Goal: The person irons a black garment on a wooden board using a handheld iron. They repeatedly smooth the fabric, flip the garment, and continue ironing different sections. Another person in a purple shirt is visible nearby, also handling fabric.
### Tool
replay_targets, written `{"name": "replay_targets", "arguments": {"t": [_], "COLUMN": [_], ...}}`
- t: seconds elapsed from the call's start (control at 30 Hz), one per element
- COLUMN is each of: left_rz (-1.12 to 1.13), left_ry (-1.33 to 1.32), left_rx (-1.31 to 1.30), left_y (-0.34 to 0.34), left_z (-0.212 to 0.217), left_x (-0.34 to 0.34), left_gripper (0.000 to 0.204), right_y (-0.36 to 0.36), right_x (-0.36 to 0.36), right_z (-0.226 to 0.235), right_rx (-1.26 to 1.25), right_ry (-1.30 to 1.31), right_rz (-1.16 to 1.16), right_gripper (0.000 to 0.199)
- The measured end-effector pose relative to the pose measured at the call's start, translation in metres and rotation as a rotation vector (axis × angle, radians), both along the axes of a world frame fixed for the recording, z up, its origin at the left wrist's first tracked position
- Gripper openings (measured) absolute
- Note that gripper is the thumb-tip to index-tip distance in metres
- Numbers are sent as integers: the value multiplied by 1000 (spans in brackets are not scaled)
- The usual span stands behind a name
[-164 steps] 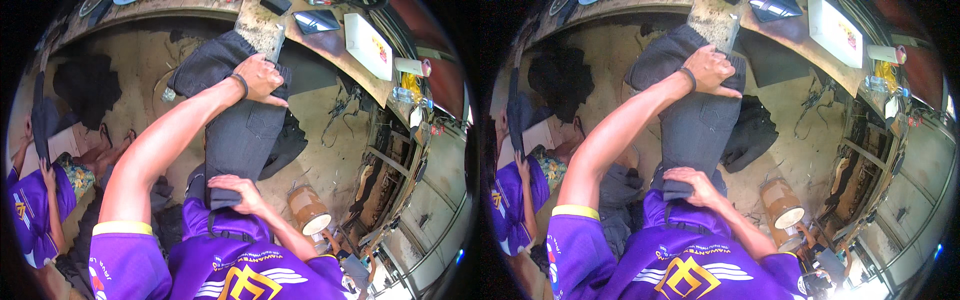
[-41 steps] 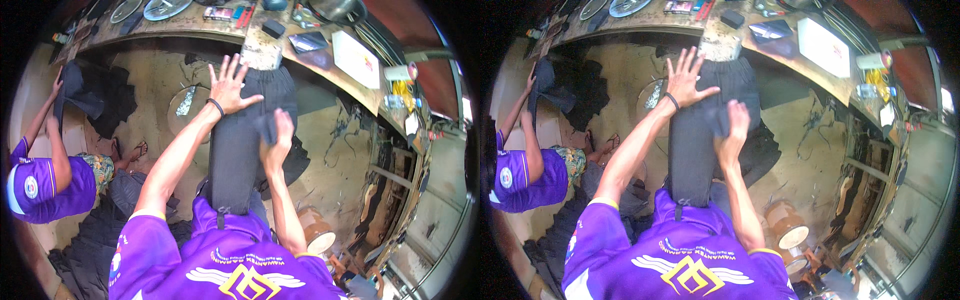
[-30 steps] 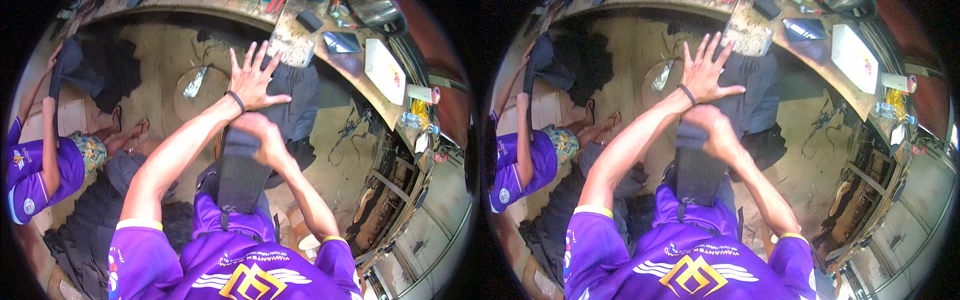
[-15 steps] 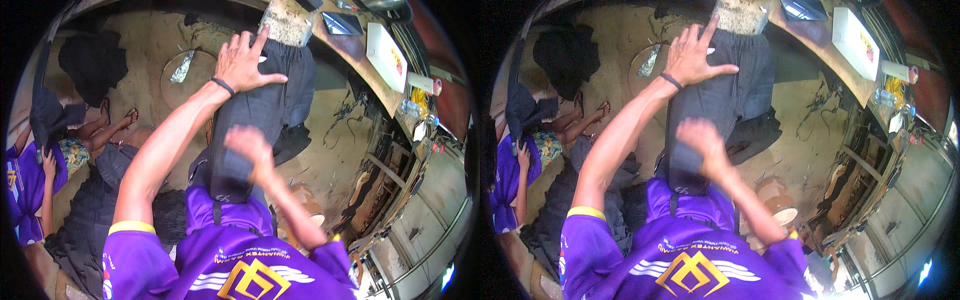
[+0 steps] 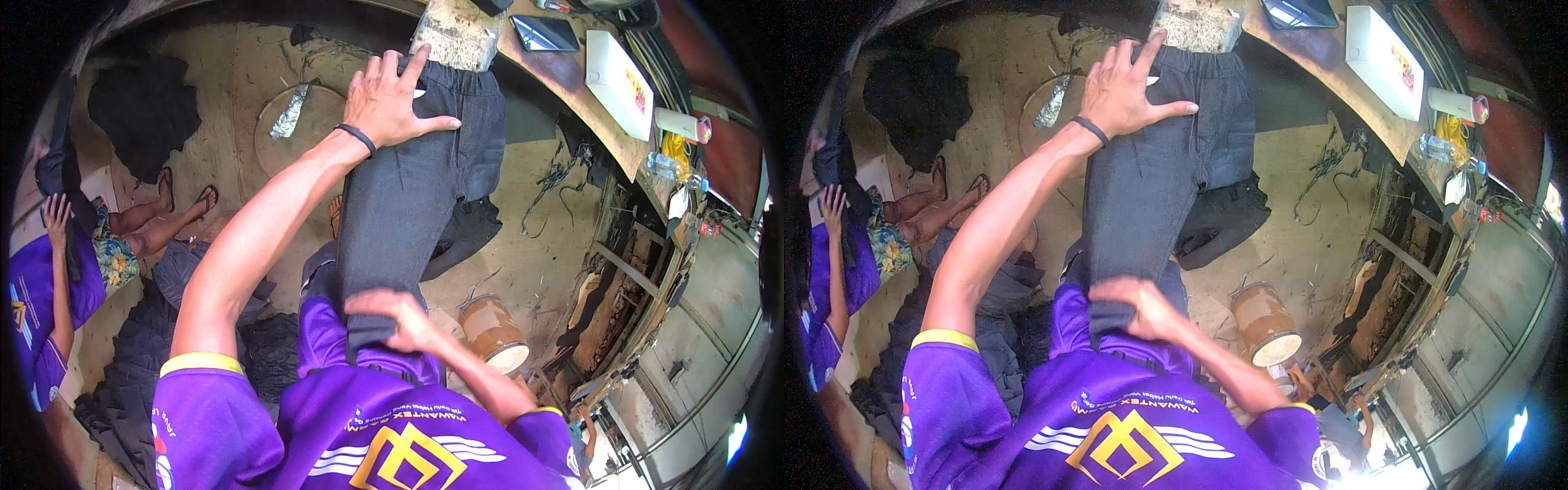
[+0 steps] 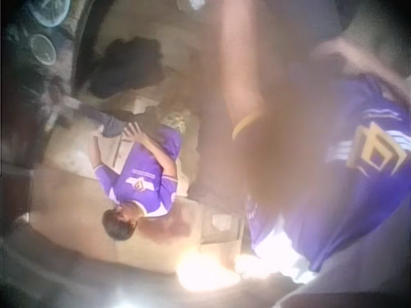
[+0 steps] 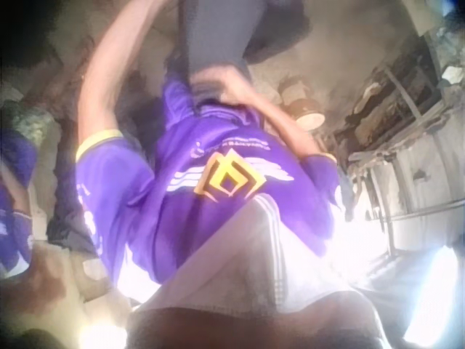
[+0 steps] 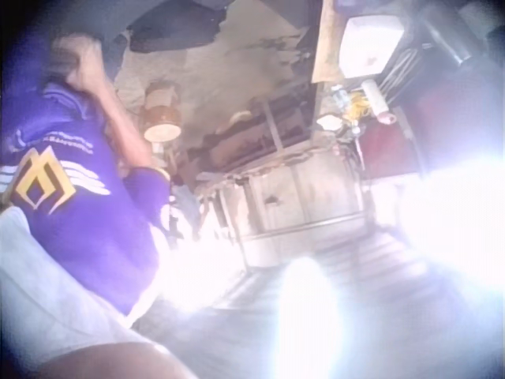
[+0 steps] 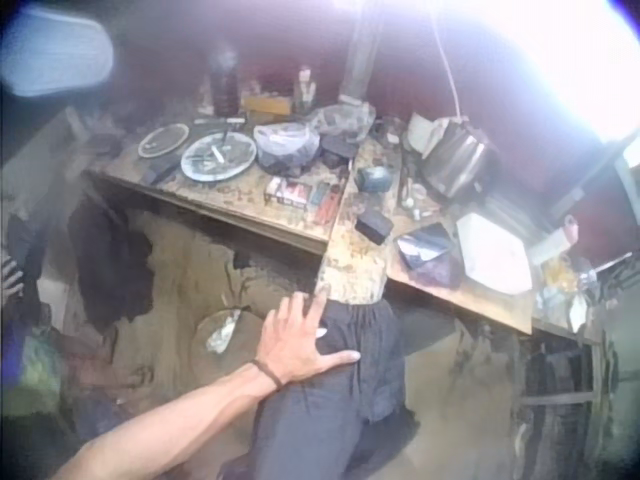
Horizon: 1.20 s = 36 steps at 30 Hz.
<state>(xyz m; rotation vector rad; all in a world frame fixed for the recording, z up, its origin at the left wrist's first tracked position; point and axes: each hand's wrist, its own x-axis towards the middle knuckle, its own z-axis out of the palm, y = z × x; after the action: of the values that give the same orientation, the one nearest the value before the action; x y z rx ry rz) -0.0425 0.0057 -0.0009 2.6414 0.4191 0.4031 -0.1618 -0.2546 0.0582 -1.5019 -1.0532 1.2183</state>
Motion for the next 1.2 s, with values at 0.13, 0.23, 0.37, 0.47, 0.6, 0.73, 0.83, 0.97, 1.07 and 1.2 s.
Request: {"name": "replay_targets", "arguments": {"t": [0.13, 0.23, 0.37, 0.47, 0.6, 0.73, 0.83, 0.97, 1.07, 1.2], "left_rz": [9, 34, 23, 249, 224, 176, 492, -120, -409, -550], "left_ry": [-7, -35, -111, -491, -232, -139, 359, 676, 545, 231], "left_rx": [-21, 14, 3, -37, -1146, -1311, -1410, -1493, -1455, -1173], "left_y": [-2, -6, 0, 1, -29, -103, -161, -229, -269, -313], "left_z": [-5, -8, -8, -15, -31, -21, 26, 83, 78, 9], "left_x": [-4, -4, 5, -1, -74, -224, -350, -426, -374, -250], "left_gripper": [117, 118, 112, 100, 68, 54, 51, 59, 64, 77], "right_y": [38, 12, -3, 26, 39, -41, -123, -205, -242, -276], "right_x": [14, -51, -41, 55, 92, -41, -179, -280, -281, -214], "right_z": [-3, -9, 35, 13, -59, -136, -111, 0, 40, -31], "right_rx": [121, 115, 23, 121, 24, 277, -82, -346, -411, -277], "right_ry": [-344, -278, -214, -1042, -424, -5, -55, 193, 262, 19], "right_rz": [-303, -279, -319, -1033, -1289, -1292, -1241, -1513, -1838, -1987], "right_gripper": [60, 55, 63, 62, 58, 52, 57, 50, 60, 69]}}
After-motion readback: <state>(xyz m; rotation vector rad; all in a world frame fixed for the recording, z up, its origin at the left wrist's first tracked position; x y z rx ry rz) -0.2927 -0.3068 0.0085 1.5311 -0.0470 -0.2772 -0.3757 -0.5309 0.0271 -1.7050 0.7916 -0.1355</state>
